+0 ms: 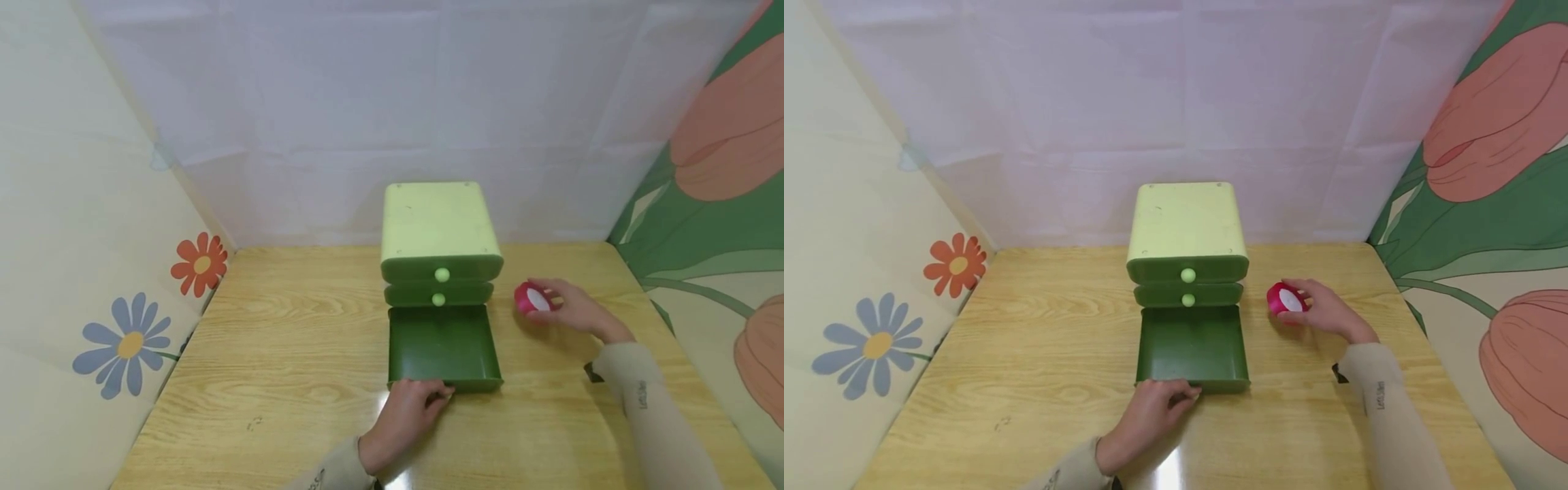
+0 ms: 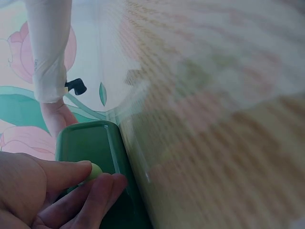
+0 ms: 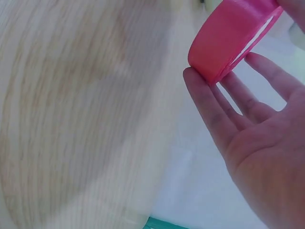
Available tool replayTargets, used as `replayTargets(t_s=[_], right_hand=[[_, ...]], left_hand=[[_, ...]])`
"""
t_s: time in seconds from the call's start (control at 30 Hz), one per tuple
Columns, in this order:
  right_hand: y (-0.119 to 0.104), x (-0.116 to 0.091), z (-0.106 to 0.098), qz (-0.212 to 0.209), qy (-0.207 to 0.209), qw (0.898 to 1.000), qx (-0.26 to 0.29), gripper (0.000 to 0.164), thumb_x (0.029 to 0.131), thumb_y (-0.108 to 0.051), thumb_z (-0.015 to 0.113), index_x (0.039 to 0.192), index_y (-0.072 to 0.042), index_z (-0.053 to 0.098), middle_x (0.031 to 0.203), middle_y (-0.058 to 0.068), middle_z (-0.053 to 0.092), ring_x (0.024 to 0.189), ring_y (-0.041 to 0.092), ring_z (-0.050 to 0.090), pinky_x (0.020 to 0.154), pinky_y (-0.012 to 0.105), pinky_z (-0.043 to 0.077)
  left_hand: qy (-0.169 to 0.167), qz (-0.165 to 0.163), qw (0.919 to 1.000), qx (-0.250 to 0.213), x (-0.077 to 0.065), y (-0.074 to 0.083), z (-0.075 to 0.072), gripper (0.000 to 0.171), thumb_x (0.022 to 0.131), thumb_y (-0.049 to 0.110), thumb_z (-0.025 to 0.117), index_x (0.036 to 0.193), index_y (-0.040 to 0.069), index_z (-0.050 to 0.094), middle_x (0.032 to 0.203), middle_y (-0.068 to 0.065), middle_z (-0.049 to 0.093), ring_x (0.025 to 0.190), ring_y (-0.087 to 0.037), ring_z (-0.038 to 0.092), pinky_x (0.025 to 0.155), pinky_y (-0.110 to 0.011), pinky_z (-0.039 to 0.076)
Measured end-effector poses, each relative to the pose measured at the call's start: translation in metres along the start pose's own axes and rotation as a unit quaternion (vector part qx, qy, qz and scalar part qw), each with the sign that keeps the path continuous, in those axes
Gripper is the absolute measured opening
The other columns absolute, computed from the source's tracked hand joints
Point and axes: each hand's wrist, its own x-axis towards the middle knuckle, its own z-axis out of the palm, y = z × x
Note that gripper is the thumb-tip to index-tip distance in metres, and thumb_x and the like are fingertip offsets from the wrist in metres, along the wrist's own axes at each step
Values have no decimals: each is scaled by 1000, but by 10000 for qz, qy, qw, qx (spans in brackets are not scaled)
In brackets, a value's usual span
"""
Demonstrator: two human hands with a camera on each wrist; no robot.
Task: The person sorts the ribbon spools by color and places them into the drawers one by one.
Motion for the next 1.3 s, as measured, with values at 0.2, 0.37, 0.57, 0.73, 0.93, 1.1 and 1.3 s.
replayTargets(t_s=[0.2, 0.37, 0.57, 0.73, 0.93, 1.1, 1.3], right_hand=[[-8, -2, -2, -175, 23, 9992, 357, 92, 88, -52, 80, 159, -13, 37, 155, 21, 45, 137, 45, 47, 106, 60, 52], [-12, -5, -3, -379, -97, 9960, 806, 88, 87, -43, 84, 156, -12, 38, 155, 18, 45, 140, 44, 45, 107, 58, 53], [-16, -8, 0, -706, -408, 9874, 1354, 81, 85, -29, 88, 148, -11, 42, 152, 16, 46, 138, 43, 46, 107, 56, 53], [-22, -10, 4, -939, -562, 9838, 1418, 76, 84, -24, 88, 145, -12, 45, 148, 15, 50, 131, 42, 53, 103, 50, 57], [-34, -14, 8, -1298, -796, 9756, 1582, 72, 84, -18, 87, 144, -11, 47, 141, 16, 56, 123, 42, 59, 101, 55, 56], [-46, -16, 15, -1452, -1020, 9714, 1576, 71, 85, -19, 86, 144, -14, 47, 140, 15, 55, 120, 39, 60, 101, 54, 56], [-63, -15, 28, -1625, -1276, 9674, 1464, 69, 86, -21, 86, 144, -11, 49, 140, 14, 57, 123, 37, 60, 102, 54, 56]], left_hand=[[15, -3, 10000, 2, 0, 1, -1, 9, 92, 13, 78, 100, 14, 81, 98, 4, 81, 92, -11, 77, 81, -22, 62], [38, 13, 10000, -11, 0, 1, -1, 9, 92, 13, 79, 100, 14, 81, 97, 4, 81, 91, -11, 77, 80, -22, 62], [67, 88, 9999, 17, 0, 0, 0, 9, 91, 11, 79, 100, 13, 81, 97, 3, 81, 90, -11, 77, 79, -22, 62], [28, 39, 10000, -27, 0, 0, -1, 9, 92, 12, 79, 101, 13, 81, 98, 3, 81, 92, -12, 77, 82, -24, 62], [-11, 6, 10000, -40, 0, 1, 0, 10, 92, 11, 78, 102, 13, 81, 98, 3, 81, 93, -12, 77, 83, -25, 63], [20, 11, 10000, 12, 0, 1, -1, 9, 92, 13, 78, 101, 14, 82, 97, 5, 81, 92, -11, 77, 81, -24, 62], [1, -17, 10000, 30, 0, 0, -1, 9, 93, 13, 78, 101, 14, 82, 97, 5, 81, 92, -11, 77, 81, -24, 62]])
